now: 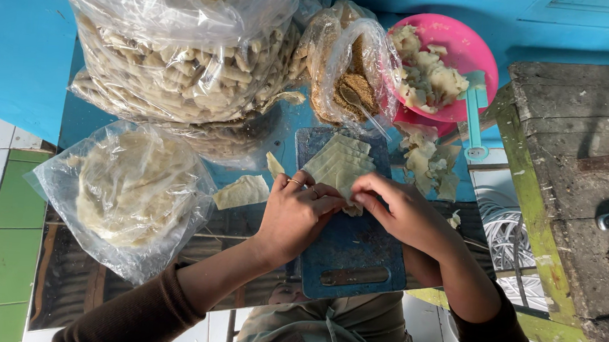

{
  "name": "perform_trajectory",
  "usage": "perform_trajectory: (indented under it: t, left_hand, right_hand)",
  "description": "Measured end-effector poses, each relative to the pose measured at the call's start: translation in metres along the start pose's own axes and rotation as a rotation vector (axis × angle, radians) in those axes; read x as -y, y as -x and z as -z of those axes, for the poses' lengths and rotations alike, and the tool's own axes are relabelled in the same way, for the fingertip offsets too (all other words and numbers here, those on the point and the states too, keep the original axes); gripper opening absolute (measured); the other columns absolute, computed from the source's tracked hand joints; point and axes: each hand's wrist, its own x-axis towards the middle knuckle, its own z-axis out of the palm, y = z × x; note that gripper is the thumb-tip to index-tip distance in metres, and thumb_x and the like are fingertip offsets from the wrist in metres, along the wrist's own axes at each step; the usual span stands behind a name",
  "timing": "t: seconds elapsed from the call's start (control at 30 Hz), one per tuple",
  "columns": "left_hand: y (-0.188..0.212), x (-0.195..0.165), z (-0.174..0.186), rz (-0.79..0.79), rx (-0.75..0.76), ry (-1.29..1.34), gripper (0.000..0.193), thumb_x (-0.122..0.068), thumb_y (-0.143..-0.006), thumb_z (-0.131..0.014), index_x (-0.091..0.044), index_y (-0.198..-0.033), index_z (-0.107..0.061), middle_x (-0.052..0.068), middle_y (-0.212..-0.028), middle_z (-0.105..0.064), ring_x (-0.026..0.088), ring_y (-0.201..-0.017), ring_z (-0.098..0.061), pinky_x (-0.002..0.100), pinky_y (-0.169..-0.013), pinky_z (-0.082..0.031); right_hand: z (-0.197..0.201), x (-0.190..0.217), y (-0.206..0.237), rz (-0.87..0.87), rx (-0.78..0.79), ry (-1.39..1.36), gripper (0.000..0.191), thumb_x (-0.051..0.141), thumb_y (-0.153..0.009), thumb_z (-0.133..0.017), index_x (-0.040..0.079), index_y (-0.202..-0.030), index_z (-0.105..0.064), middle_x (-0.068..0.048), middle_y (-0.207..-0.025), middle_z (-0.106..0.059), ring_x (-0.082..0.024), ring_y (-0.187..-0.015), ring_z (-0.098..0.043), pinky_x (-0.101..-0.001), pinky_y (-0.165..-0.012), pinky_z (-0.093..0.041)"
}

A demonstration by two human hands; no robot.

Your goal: The person takes thin dough wrappers from a plastic-covered stack, spoons brown filling by hand from an open bag onto a wrapper, folds the wrapper over the filling, and sets the wrapped pastry aside, repeating the process. They occasionally reposition wrappers and press the edges closed by hand.

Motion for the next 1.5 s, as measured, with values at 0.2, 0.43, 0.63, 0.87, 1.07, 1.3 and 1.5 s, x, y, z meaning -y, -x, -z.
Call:
perform_trajectory:
  t: [0.2,0.43,0.63,0.87,1.07,1.3,1.5]
  left_hand:
    - [-0.003,-0.002,0.003,0.083,-0.054,0.103,0.012,-0.023,-0.09,-0.071,-0.016,-0.099,-0.074,-0.003,-0.102,-0.077,0.023,-0.096,-0.063,0.041,-0.084,-0.042]
    - [-0.006,-0.005,-0.001,0.141,-0.07,0.12,0.023,-0.034,-0.087,-0.076,-0.014,-0.099,-0.074,0.005,-0.1,-0.067,0.029,-0.098,-0.058,0.044,-0.084,-0.042]
    - [-0.013,-0.002,-0.012,0.253,-0.063,0.117,0.013,-0.026,-0.084,-0.076,-0.016,-0.093,-0.073,0.003,-0.097,-0.067,0.027,-0.097,-0.059,0.042,-0.086,-0.044]
    - [-0.011,0.004,-0.015,0.155,-0.008,0.067,0.009,-0.024,-0.087,-0.077,-0.021,-0.096,-0.076,-0.005,-0.098,-0.071,0.023,-0.097,-0.062,0.042,-0.083,-0.042]
    - [-0.011,0.008,-0.012,0.055,-0.058,-0.024,0.014,-0.028,-0.081,-0.078,-0.024,-0.094,-0.079,-0.003,-0.097,-0.071,0.024,-0.098,-0.059,0.041,-0.083,-0.041]
    - [-0.021,0.003,-0.014,0.378,-0.02,0.139,0.014,-0.034,-0.079,-0.083,-0.021,-0.082,-0.08,-0.001,-0.089,-0.073,0.025,-0.096,-0.059,0.042,-0.084,-0.04]
    - [-0.024,0.004,-0.015,0.386,0.021,0.169,0.009,-0.029,-0.084,-0.078,-0.021,-0.088,-0.075,-0.004,-0.086,-0.076,0.02,-0.095,-0.062,0.041,-0.084,-0.04]
  right_hand:
    - [-0.003,0.005,0.0,0.184,0.013,0.112,0.033,0.013,-0.085,-0.076,0.004,-0.113,-0.061,-0.013,-0.106,-0.07,-0.033,-0.099,-0.07,-0.0389,-0.082,-0.054]
    - [-0.014,-0.003,-0.003,0.039,-0.057,-0.005,0.019,0.001,-0.095,-0.065,0.004,-0.112,-0.056,-0.011,-0.1,-0.067,-0.025,-0.089,-0.072,-0.0363,-0.076,-0.055]
    - [-0.022,-0.014,-0.011,-0.019,-0.119,0.032,0.027,0.0,-0.085,-0.074,0.002,-0.104,-0.056,-0.013,-0.094,-0.061,-0.028,-0.085,-0.065,-0.0378,-0.075,-0.053]
    - [-0.008,-0.019,-0.008,0.092,-0.065,0.153,0.018,0.001,-0.082,-0.072,0.003,-0.099,-0.068,-0.01,-0.098,-0.07,-0.03,-0.097,-0.069,-0.0399,-0.081,-0.054]
    - [-0.01,-0.015,-0.007,0.076,-0.088,0.118,0.019,0.006,-0.082,-0.078,0.002,-0.097,-0.068,-0.011,-0.096,-0.071,-0.03,-0.092,-0.07,-0.0391,-0.077,-0.055]
    - [-0.013,-0.027,-0.015,-0.186,-0.1,-0.013,0.018,0.003,-0.084,-0.078,0.003,-0.098,-0.066,-0.011,-0.086,-0.072,-0.03,-0.082,-0.072,-0.038,-0.073,-0.055]
    - [-0.018,-0.028,-0.016,0.036,-0.182,0.043,0.018,-0.003,-0.081,-0.073,0.004,-0.097,-0.069,-0.009,-0.093,-0.071,-0.028,-0.089,-0.073,-0.0369,-0.075,-0.056]
